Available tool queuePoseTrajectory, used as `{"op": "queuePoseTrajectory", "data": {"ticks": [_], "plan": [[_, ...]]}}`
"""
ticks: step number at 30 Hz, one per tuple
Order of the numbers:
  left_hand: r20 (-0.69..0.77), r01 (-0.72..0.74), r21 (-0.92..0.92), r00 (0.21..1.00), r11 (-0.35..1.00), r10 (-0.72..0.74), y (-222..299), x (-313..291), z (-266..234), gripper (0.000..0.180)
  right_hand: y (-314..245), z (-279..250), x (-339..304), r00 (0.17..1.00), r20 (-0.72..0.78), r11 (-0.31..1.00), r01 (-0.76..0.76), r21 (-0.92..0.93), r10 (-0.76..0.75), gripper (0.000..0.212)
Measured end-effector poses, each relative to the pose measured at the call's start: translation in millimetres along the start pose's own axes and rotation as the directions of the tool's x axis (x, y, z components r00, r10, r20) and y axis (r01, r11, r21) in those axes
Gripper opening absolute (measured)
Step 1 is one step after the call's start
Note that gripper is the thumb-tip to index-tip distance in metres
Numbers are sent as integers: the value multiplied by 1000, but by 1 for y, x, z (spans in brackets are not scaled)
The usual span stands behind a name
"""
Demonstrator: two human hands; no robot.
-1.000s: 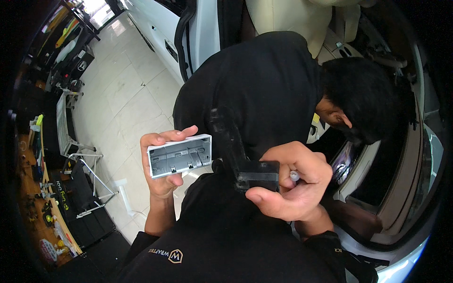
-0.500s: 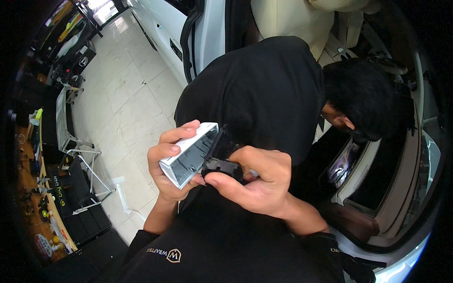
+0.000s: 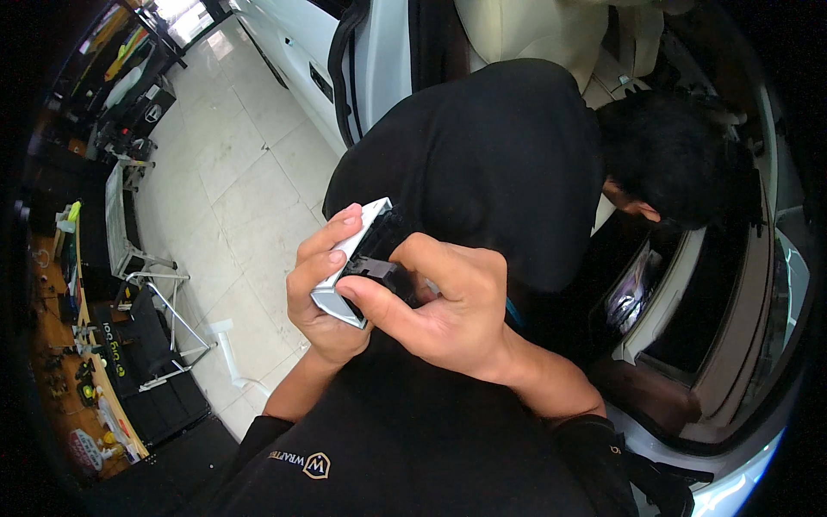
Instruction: The person assembles a car door handle by fitting a black internal mechanism into a white housing. They repeatedly test the fit, separate the components, and reassemble them while standing beside a white car with an open door.
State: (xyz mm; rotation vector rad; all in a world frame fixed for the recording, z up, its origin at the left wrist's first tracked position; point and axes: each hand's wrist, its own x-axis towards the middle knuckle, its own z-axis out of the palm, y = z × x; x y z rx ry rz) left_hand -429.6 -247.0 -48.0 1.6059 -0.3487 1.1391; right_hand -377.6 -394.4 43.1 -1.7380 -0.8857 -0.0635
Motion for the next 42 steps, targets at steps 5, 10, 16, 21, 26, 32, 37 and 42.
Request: {"op": "queuePoseTrajectory", "data": {"ticks": [5, 10, 16, 21, 26, 32, 37, 42], "plan": [[6, -17, 53, 1000, 998, 16, -2, -2, 5, 61, 1, -3, 2, 987, 69, 990, -143, 18, 142, 27], [58, -17, 1, 998, 1000, 17, -4, -3, 7, 66, -2, -5, 1, 977, 89, 981, -195, 2, 194, 27], [103, 190, -148, 979, 971, -176, 6, -3, 8, 64, -1, -6, 2, 983, 31, 981, -176, -83, 179, 26], [114, 185, -159, 979, 970, -168, 2, -10, 12, 62, 4, -9, -1, 968, 33, 968, -249, 17, 249, 24], [94, 316, -148, 948, 937, -305, -5, -15, 22, 62, 14, -17, -9, 975, -37, 975, -216, 51, 218, 38], [181, 243, -35, 955, 969, -233, -21, -10, 56, 62, 36, -41, -17, 954, -104, 959, -274, 71, 280, 47], [352, 185, -117, 926, 976, -133, -27, 5, 99, 67, 44, -71, -34, 923, -292, 961, -203, 187, 252, 43], [575, 249, -221, 814, 943, -81, -36, 29, 149, 86, 58, -110, -50, 825, -414, 919, -302, 253, 385, 23]]}}
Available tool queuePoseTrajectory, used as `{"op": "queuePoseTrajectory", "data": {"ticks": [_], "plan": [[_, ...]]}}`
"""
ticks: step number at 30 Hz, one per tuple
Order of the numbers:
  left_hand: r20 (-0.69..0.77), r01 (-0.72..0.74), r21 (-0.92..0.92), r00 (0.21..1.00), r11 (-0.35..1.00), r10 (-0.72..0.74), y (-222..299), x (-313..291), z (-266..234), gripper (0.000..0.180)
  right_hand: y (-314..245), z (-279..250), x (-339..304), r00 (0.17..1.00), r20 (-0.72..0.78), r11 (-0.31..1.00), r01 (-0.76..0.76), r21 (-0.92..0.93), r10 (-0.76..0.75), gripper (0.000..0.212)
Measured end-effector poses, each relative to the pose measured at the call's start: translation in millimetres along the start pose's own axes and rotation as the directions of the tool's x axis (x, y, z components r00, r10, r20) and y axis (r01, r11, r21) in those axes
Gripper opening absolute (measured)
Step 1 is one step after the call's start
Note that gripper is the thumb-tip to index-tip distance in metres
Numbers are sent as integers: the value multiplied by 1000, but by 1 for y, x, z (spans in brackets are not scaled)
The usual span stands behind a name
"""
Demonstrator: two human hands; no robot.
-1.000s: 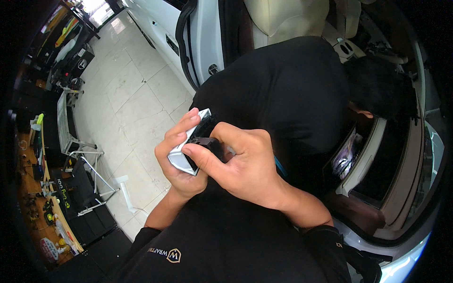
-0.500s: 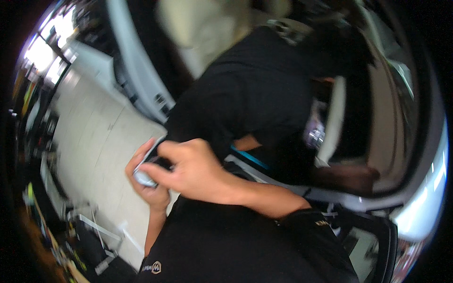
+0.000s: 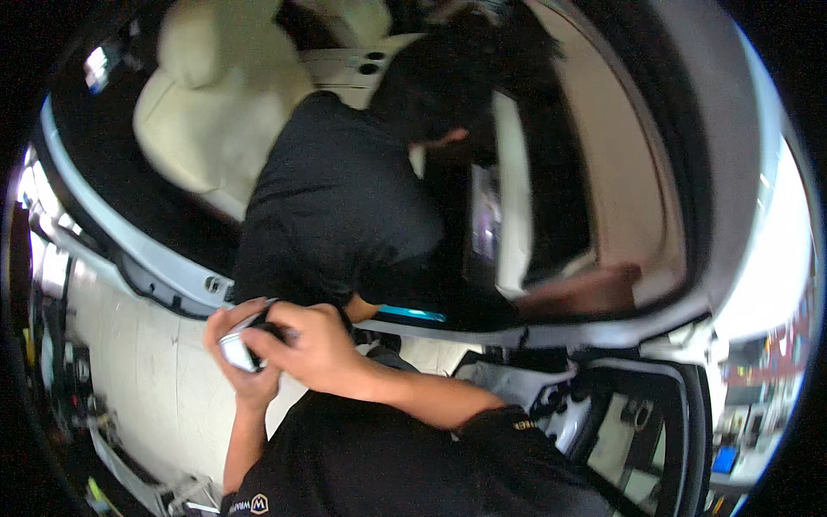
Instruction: The person assembles a car door handle by fitting a black internal mechanism into a white housing. They repeatedly test the fit, separate the components, and reassemble them while standing beside a white car with an open door.
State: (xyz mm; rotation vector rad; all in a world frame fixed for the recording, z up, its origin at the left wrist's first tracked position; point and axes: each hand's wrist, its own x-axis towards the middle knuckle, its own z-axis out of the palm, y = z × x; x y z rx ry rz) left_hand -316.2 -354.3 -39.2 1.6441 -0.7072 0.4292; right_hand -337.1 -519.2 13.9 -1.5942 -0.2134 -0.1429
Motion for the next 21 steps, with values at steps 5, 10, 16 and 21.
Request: {"op": "queuePoseTrajectory", "data": {"ticks": [5, 10, 16, 21], "plan": [[125, 278, -228, 959, 933, -255, -5, 12, 6, 85, 1, -7, 3, 996, -79, 976, 23, -216, -41, 22], [308, 497, -611, 866, 615, -394, -20, 4, -7, 69, -9, 18, -11, 986, -157, 969, -88, -231, 52, 30], [640, 701, -674, 712, 234, -289, -46, -29, -62, 59, -11, 81, -31, 906, -380, 976, -216, -28, 190, 35], [797, 819, -574, 565, 25, -215, -75, -73, -139, 61, 38, 145, -77, 723, -408, 742, -212, 636, 557, 28]]}}
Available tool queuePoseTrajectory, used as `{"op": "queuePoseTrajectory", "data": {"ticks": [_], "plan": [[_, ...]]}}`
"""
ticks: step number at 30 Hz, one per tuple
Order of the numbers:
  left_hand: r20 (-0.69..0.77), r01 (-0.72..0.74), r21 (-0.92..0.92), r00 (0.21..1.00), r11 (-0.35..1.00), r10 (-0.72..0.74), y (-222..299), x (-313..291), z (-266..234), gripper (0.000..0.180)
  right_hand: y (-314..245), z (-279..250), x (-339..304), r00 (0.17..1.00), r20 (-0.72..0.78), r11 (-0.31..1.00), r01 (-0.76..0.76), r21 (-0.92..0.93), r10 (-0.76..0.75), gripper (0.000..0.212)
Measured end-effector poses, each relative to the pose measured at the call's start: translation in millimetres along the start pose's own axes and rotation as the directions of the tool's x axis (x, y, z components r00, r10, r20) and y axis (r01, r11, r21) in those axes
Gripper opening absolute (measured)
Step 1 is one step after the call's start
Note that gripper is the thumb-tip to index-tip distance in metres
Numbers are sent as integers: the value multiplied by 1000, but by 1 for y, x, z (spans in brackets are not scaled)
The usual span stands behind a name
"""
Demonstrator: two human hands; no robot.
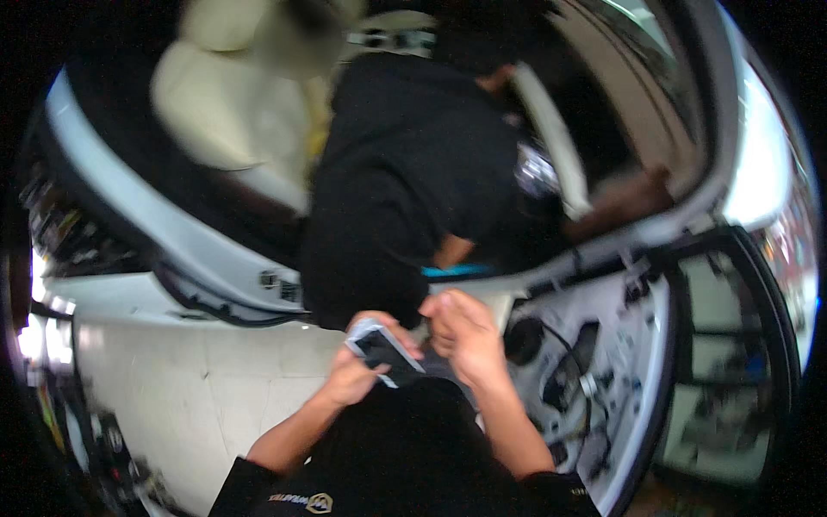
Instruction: The person assembles a car door handle by fitting a black internal mechanism into a white housing. They repeatedly test the fit, separate the components, and reassemble them while standing beside a white car with an open door.
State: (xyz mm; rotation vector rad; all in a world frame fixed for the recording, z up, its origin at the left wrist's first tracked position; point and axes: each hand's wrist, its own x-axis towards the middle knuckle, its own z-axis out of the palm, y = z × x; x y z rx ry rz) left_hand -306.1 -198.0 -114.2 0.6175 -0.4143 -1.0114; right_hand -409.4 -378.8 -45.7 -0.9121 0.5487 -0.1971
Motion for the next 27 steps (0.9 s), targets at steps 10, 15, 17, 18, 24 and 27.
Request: {"op": "queuePoseTrajectory", "data": {"ticks": [10, 15, 17, 18, 24, 27], "plan": [[-204, 206, 7, 958, 979, -200, 26, -44, -11, 65, 117, -132, 4, 943, -257, 688, 43, 725, 212, 37], [-243, 266, 105, 941, 958, -235, 21, 5, -5, 70, 59, -179, 52, 979, -180, 661, 200, 723, -100, 47], [-233, 287, 140, 940, 948, -250, 1, 27, -9, 67, 48, -209, 88, 975, -183, 678, 218, 702, -124, 39], [-239, 320, 170, 931, 932, -276, -12, 37, -12, 66, 54, -225, 107, 977, -171, 668, 214, 713, -131, 34], [-320, 616, 256, 781, 745, -536, -109, 98, -22, 56, 142, -298, 237, 792, -346, 707, -147, 691, 502, 16], [-201, 578, 184, 814, 795, -545, -153, 127, -23, 64, 146, -320, 281, 806, -506, 899, -73, 431, 308, 14]]}}
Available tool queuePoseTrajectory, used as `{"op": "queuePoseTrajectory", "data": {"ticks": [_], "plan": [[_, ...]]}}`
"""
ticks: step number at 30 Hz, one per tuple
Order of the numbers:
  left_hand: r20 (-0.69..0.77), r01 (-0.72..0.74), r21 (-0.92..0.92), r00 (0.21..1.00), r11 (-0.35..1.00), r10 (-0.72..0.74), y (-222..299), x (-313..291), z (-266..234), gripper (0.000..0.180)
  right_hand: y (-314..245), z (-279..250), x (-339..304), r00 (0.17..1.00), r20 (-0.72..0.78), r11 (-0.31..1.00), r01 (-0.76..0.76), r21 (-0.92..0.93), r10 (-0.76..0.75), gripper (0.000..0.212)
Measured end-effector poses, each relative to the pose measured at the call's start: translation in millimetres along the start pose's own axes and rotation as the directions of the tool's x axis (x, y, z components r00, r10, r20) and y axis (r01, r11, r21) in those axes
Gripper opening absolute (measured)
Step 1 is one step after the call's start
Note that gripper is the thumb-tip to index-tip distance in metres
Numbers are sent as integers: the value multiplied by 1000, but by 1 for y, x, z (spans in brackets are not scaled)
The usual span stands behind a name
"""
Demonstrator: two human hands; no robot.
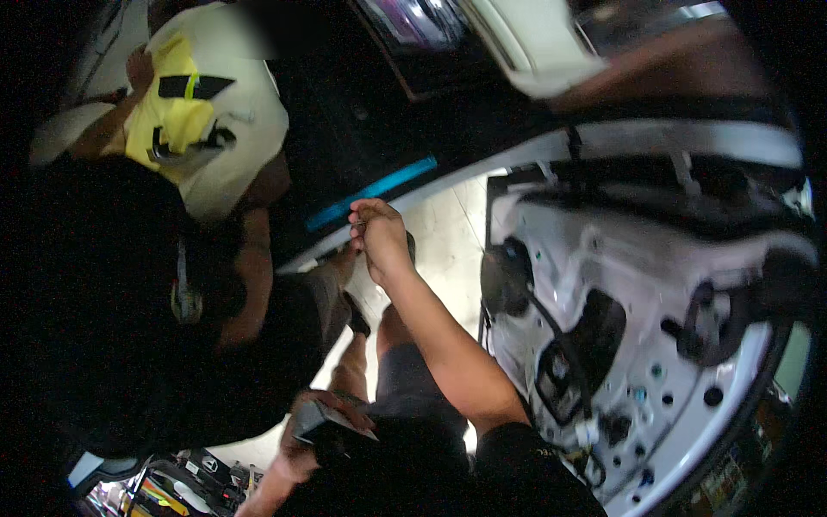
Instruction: The person assembles a car door handle by fitting a black internal mechanism into a white housing. They repeatedly test the fit, separate the components, and reassemble them while standing beside a white car with an open door.
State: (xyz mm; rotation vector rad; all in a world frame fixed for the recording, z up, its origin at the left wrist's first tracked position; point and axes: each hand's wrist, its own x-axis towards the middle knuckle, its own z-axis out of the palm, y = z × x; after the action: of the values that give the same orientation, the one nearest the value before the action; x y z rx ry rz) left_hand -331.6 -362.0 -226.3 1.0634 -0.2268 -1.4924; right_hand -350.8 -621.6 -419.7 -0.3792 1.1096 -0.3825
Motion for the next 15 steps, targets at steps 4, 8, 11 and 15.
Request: {"op": "queuePoseTrajectory", "data": {"ticks": [4, 8, 11, 15], "plan": [[45, 32, -88, 999, 996, -28, 4, 37, 12, 74, -46, 51, 43, 953, 161, 903, 297, -309, -258, 10], [-71, -19, -112, 997, 993, 11, 27, 51, 22, 68, -87, 139, 72, 726, 475, 488, 687, -539, -497, 13], [-180, 16, -8, 984, 1000, -17, 46, 49, 27, 68, -90, 225, 83, 516, 650, 236, 850, -472, -558, 17], [-276, 26, 11, 961, 1000, -22, 62, 38, 33, 66, -73, 316, 96, 368, 878, -138, 896, -423, -307, 19]]}}
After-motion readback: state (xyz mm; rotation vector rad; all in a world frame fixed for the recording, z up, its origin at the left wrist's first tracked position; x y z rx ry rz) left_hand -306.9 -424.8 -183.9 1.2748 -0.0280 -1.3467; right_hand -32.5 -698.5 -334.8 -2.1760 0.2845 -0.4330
